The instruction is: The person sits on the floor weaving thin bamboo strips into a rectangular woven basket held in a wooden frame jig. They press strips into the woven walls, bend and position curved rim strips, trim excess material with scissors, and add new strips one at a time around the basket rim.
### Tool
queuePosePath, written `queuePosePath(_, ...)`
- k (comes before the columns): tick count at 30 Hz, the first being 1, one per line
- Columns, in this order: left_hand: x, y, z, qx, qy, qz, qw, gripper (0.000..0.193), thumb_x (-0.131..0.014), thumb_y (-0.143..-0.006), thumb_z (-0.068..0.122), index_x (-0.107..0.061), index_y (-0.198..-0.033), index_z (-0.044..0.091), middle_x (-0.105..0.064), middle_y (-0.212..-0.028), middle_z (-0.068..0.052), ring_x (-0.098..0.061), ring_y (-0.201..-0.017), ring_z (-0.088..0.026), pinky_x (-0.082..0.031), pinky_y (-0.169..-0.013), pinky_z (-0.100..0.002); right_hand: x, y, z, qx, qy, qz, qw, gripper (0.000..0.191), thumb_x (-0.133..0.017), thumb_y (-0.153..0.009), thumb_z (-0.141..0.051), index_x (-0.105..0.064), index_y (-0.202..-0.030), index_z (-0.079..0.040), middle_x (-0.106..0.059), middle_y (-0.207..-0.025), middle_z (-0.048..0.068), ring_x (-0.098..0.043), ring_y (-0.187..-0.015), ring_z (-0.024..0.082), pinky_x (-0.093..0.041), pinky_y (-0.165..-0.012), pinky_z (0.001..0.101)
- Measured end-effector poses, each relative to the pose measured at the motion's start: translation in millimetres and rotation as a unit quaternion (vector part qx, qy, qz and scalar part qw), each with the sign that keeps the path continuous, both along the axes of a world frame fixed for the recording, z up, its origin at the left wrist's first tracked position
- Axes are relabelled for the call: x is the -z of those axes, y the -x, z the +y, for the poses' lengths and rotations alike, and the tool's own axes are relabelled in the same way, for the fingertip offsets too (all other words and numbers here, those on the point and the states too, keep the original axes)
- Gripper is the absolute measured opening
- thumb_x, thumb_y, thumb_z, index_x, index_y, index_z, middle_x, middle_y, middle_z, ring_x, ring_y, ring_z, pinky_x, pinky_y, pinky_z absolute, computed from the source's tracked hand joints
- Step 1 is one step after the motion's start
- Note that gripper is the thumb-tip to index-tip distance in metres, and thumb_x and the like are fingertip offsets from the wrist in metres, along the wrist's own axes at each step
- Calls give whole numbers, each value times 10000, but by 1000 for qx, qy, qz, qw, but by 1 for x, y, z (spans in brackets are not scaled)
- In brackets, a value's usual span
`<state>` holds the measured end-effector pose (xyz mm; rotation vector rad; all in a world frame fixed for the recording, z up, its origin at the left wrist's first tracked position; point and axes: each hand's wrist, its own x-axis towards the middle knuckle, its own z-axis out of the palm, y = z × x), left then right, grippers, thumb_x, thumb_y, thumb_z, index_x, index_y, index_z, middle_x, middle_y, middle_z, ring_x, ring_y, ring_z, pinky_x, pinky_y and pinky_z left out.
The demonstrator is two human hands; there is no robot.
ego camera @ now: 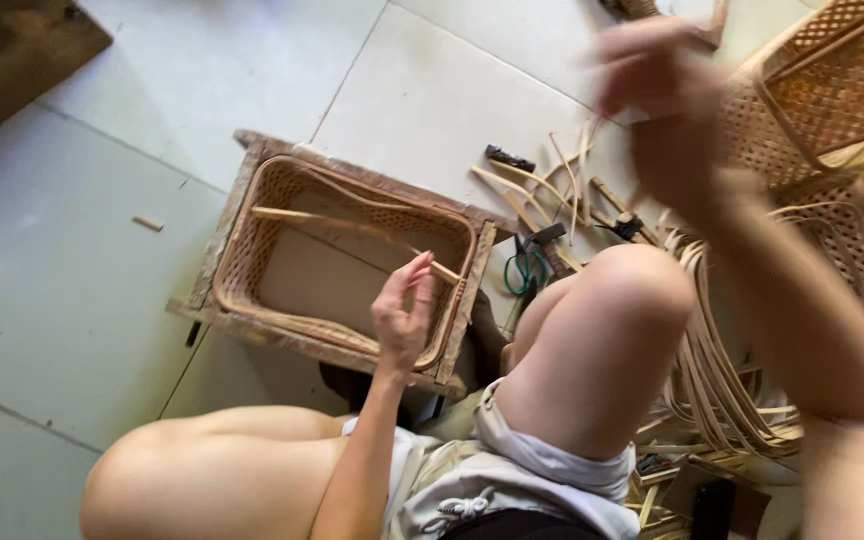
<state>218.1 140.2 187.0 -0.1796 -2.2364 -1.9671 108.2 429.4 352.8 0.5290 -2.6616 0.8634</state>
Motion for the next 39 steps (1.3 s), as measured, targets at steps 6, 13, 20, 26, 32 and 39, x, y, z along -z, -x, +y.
queuePosePath(6, 1, -16, -5, 32, 78, 96, 992, 509, -681, -984, 209, -503, -1382, -55, -639, -1094, -245, -639, -955, -343, -537, -817, -381, 39, 15, -254, -156, 172, 4, 973, 214, -440, -1143, -181, -596, -1178, -38, -628, -877, 71, -548, -590, 172, -468, -483, 346)
queuePosePath(13, 46, -29, -8, 11, 2, -67, 998, 141, -616, -1057, 110, -612, -1129, -11, -586, -746, -145, -561, -638, -221, -511, -647, -370, 86, 14, -289, -158, 170, 2, 973, 238, -403, -1167, -284, -457, -1065, -75, -539, -810, 90, -530, -621, 183, -476, -546, 373)
queuePosePath(20, 71, -30, 3, -1, -70, -101, 992, 203, -599, -1036, 108, -606, -1206, -3, -688, -809, -154, -671, -697, -218, -543, -687, -345, 107, 12, -295, -164, 133, -36, 977, 249, -406, -1162, -303, -436, -1049, -84, -528, -780, 90, -525, -601, 197, -469, -525, 389)
queuePosePath(26, 85, -33, 10, -12, -92, -93, 991, 218, -584, -1040, 93, -612, -1236, 2, -697, -829, -170, -695, -763, -217, -553, -734, -344, 114, 11, -294, -183, 107, -48, 976, 230, -396, -1168, -286, -426, -1080, -75, -539, -707, 79, -541, -536, 199, -451, -471, 382)
queuePosePath(32, 100, -32, 16, -34, -24, -133, 990, 160, -598, -1079, 137, -614, -1178, 12, -687, -841, -203, -689, -732, -264, -555, -690, -369, 164, 35, -314, -165, -69, -180, 967, 138, -453, -1081, -158, -419, -1065, -25, -645, -657, 153, -647, -533, 329, -466, -425, 466)
queuePosePath(39, 110, -6, 6, -92, -35, -239, 966, 217, -569, -1020, 151, -603, -1186, 15, -724, -906, -223, -749, -817, -364, -560, -697, -442, 259, 74, -366, -208, -177, -201, 941, 142, -500, -941, -94, -484, -1053, -9, -705, -796, 210, -720, -714, 399, -565, -573, 519)
